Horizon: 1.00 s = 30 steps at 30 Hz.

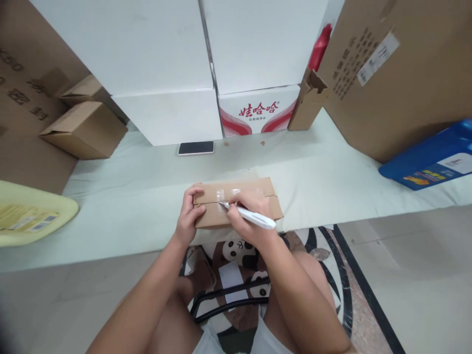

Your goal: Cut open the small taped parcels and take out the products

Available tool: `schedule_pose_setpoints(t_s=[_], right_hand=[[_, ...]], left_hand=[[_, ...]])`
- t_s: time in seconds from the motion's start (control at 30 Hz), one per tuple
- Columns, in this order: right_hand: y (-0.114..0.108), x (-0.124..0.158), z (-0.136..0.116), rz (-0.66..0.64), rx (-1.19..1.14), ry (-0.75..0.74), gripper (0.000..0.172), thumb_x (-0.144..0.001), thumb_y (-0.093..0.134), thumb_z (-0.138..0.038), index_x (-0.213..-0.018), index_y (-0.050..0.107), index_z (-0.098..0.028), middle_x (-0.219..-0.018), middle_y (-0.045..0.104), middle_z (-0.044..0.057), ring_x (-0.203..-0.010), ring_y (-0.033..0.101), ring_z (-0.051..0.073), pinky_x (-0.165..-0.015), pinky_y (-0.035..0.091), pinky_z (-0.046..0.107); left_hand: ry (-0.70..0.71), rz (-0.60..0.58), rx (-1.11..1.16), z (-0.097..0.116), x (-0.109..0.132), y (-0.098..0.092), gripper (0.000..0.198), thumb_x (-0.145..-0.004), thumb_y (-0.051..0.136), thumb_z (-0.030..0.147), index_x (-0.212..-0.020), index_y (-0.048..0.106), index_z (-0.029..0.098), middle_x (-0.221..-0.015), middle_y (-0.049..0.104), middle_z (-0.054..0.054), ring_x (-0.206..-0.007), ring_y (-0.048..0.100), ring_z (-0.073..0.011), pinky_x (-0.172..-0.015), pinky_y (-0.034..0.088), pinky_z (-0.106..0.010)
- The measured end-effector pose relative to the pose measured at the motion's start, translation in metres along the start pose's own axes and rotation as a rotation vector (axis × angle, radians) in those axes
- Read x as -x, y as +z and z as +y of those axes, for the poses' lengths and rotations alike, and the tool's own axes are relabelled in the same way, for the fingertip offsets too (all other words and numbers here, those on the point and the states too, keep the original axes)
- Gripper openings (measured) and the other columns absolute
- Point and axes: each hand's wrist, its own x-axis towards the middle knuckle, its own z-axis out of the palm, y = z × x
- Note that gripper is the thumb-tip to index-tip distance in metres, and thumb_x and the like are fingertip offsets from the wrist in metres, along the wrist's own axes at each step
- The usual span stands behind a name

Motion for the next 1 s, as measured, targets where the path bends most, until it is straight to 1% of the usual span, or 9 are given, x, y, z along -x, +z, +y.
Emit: schedule_pose_setpoints(t_s=[0.1, 0.23, 0.4, 0.6, 0.7, 0.77, 0.83, 0.9, 1.0], right_hand=[[0.000, 0.000, 0.000, 0.023, -0.008, -0.002, 0.015, -0.084, 0.056, -0.018, -0.076, 0.069, -0.020, -0.073, 0.065, 0.001, -0.063, 0.062, 0.013, -0.062, 0.049, 0.026], [0.002, 0.002, -0.001, 0.101, -0.024, -0.028, 0.016, -0.083, 0.056, -0.017, -0.078, 0.071, -0.019, -0.081, 0.063, 0.003, -0.063, 0.061, 0.012, -0.059, 0.050, 0.026], [0.006, 0.006, 0.001, 0.176, -0.033, -0.094, 0.017, -0.083, 0.055, -0.017, -0.076, 0.070, -0.021, -0.077, 0.063, 0.002, -0.065, 0.061, 0.013, -0.060, 0.051, 0.029], [0.008, 0.007, 0.004, 0.205, -0.035, -0.087, 0.018, -0.081, 0.053, -0.018, -0.073, 0.068, -0.022, -0.078, 0.064, 0.003, -0.067, 0.062, 0.015, -0.061, 0.052, 0.031], [0.007, 0.008, 0.008, 0.208, -0.082, -0.122, 0.017, -0.084, 0.052, -0.020, -0.079, 0.067, -0.023, -0.078, 0.066, 0.002, -0.066, 0.061, 0.015, -0.060, 0.050, 0.032], [0.005, 0.009, 0.013, 0.215, -0.152, -0.149, 0.013, -0.087, 0.053, -0.024, -0.085, 0.066, -0.023, -0.078, 0.066, 0.002, -0.067, 0.061, 0.016, -0.060, 0.049, 0.032], [0.001, 0.010, 0.021, 0.293, -0.249, -0.139, 0.016, -0.091, 0.054, -0.035, -0.087, 0.064, -0.023, -0.078, 0.064, 0.003, -0.070, 0.062, 0.018, -0.061, 0.049, 0.034], [-0.005, 0.010, 0.030, 0.459, -0.348, -0.054, 0.029, -0.093, 0.049, -0.049, -0.086, 0.060, -0.024, -0.074, 0.058, 0.003, -0.067, 0.061, 0.018, -0.059, 0.050, 0.034], [-0.018, 0.008, 0.047, 0.705, -0.438, 0.138, 0.049, -0.095, 0.032, -0.066, -0.083, 0.055, -0.024, -0.059, 0.039, -0.003, -0.049, 0.049, 0.015, -0.049, 0.044, 0.031]], left_hand=[[0.010, 0.003, 0.030, 0.001, -0.001, 0.001, 0.045, -0.077, 0.063, 0.044, -0.118, 0.053, 0.028, -0.141, 0.045, -0.008, -0.138, 0.041, -0.0333, -0.120, 0.030, -0.049], [0.011, 0.036, 0.044, 0.001, -0.002, 0.002, 0.046, -0.075, 0.064, 0.043, -0.117, 0.053, 0.027, -0.139, 0.048, -0.008, -0.137, 0.043, -0.0330, -0.118, 0.033, -0.048], [-0.003, 0.032, 0.079, 0.002, -0.002, 0.005, 0.053, -0.073, 0.065, 0.044, -0.121, 0.049, 0.027, -0.136, 0.050, -0.009, -0.128, 0.049, -0.0313, -0.112, 0.039, -0.047], [-0.017, 0.012, 0.070, 0.005, -0.002, 0.001, 0.058, -0.076, 0.068, 0.048, -0.123, 0.043, 0.028, -0.129, 0.052, -0.008, -0.120, 0.053, -0.0274, -0.105, 0.044, -0.042], [-0.018, 0.005, 0.055, 0.005, -0.004, -0.002, 0.055, -0.077, 0.070, 0.052, -0.118, 0.042, 0.029, -0.129, 0.050, -0.008, -0.120, 0.053, -0.0263, -0.104, 0.044, -0.041], [-0.007, 0.037, 0.077, 0.003, -0.006, -0.003, 0.054, -0.075, 0.071, 0.055, -0.111, 0.041, 0.029, -0.127, 0.049, -0.007, -0.119, 0.053, -0.0257, -0.102, 0.046, -0.041], [0.008, 0.081, 0.090, 0.003, -0.007, -0.004, 0.050, -0.074, 0.071, 0.056, -0.103, 0.042, 0.028, -0.125, 0.049, -0.007, -0.119, 0.053, -0.0255, -0.101, 0.047, -0.041], [0.025, 0.107, 0.040, 0.005, -0.008, -0.005, 0.041, -0.077, 0.069, 0.055, -0.093, 0.044, 0.026, -0.120, 0.050, -0.007, -0.121, 0.052, -0.0267, -0.101, 0.047, -0.042], [0.071, 0.166, -0.098, 0.013, -0.006, -0.008, 0.031, -0.081, 0.065, 0.050, -0.079, 0.052, 0.023, -0.115, 0.052, -0.008, -0.125, 0.050, -0.0294, -0.100, 0.048, -0.043]])
